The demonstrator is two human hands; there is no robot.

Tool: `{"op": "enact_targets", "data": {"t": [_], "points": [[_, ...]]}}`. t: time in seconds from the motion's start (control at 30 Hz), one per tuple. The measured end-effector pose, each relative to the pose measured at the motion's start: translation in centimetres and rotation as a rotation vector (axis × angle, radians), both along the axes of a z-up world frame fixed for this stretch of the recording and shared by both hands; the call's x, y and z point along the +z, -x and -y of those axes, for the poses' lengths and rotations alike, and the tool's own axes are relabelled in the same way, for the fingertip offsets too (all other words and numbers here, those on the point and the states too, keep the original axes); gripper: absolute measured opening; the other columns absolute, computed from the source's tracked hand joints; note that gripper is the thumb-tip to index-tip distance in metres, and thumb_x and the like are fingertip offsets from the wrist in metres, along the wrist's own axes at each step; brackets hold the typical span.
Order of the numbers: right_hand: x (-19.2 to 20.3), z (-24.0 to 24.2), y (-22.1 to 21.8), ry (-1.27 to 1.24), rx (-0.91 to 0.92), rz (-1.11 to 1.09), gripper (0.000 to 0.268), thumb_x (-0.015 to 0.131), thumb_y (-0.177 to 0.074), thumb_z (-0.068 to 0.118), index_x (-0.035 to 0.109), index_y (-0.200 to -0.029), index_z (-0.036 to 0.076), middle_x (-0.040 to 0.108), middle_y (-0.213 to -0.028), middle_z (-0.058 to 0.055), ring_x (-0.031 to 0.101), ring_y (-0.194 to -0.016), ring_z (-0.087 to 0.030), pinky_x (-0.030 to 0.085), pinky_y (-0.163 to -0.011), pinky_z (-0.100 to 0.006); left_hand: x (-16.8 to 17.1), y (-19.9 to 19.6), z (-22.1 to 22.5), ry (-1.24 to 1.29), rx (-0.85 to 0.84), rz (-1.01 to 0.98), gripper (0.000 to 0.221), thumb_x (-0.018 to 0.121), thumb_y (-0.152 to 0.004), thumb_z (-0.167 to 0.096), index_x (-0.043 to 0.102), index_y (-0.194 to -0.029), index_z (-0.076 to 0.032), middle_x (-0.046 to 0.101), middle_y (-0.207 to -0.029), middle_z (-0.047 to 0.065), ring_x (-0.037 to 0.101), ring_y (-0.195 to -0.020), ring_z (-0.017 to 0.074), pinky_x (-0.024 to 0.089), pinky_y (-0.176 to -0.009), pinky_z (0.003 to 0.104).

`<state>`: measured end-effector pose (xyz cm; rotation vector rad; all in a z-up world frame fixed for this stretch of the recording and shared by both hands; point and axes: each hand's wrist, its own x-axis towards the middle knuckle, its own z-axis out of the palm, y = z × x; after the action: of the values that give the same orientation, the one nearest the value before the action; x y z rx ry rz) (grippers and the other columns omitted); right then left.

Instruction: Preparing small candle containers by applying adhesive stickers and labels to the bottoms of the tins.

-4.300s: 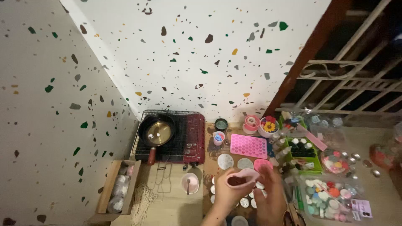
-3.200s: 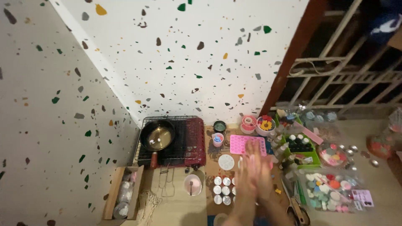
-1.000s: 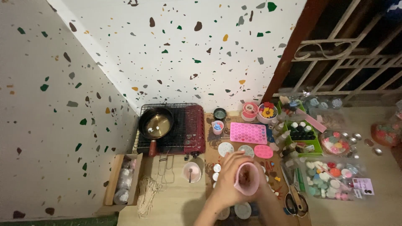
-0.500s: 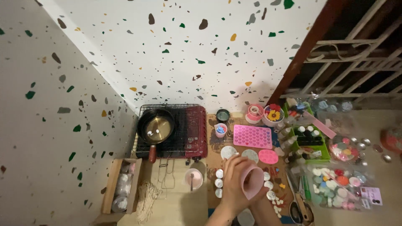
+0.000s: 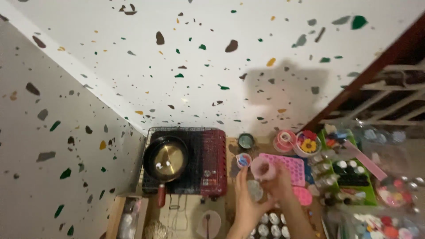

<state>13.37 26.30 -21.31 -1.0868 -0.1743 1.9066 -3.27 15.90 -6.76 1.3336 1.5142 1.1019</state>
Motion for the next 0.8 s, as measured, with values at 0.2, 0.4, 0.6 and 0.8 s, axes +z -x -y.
{"op": "enact_targets", "data": {"t": [0.2,0.4,0.6,0.8], "points": [[-13.5,-12.6,-2.2,-0.09,-0.038,0.34,0.027,0.061,-0.096,0.035,0.065,-0.114,0.015,0.06,-0.103,-0.003,0.052,-0.085,-0.016,0.042,-0.071,-0.036,-5.4,2.7,0.1,0.013,0.056,0.037,0.069,0.085,-0.08,-0.023,0.051,-0.138,-0.006,0.057,-0.132,0.017,0.059,-0.129,0.0391,0.046,-0.108,0.057],[-11.5,-15.6,2.1,-0.732,0.327,1.589,0.058,0.064,-0.089,0.049,0.06,-0.135,0.014,0.068,-0.112,-0.008,0.063,-0.075,-0.031,0.052,-0.072,-0.046,-13.6,2.3,-0.4,-0.181,0.108,0.165,0.048,0.076,-0.088,-0.034,0.062,-0.121,-0.002,0.066,-0.113,0.016,0.07,-0.108,0.0328,0.056,-0.096,0.046],[-3.6,-14.7,6.1,-0.858,0.546,1.77,0.076,0.068,-0.083,0.064,0.058,-0.138,0.012,0.073,-0.109,-0.014,0.072,-0.079,-0.036,0.057,-0.066,-0.045,-13.6,1.3,-0.8,-0.035,0.164,0.176,0.045,0.076,-0.087,-0.041,0.067,-0.117,-0.009,0.069,-0.11,0.011,0.074,-0.102,0.0267,0.061,-0.092,0.044],[-6.4,-14.7,5.0,-1.078,0.405,1.758,0.069,0.082,-0.071,0.057,0.07,-0.12,0.011,0.076,-0.098,-0.012,0.071,-0.073,-0.036,0.056,-0.064,-0.044,-17.1,0.4,-0.5,-0.168,0.188,0.195,0.042,0.082,-0.081,-0.021,0.067,-0.117,-0.004,0.07,-0.108,0.015,0.075,-0.097,0.0272,0.065,-0.087,0.042]]}}
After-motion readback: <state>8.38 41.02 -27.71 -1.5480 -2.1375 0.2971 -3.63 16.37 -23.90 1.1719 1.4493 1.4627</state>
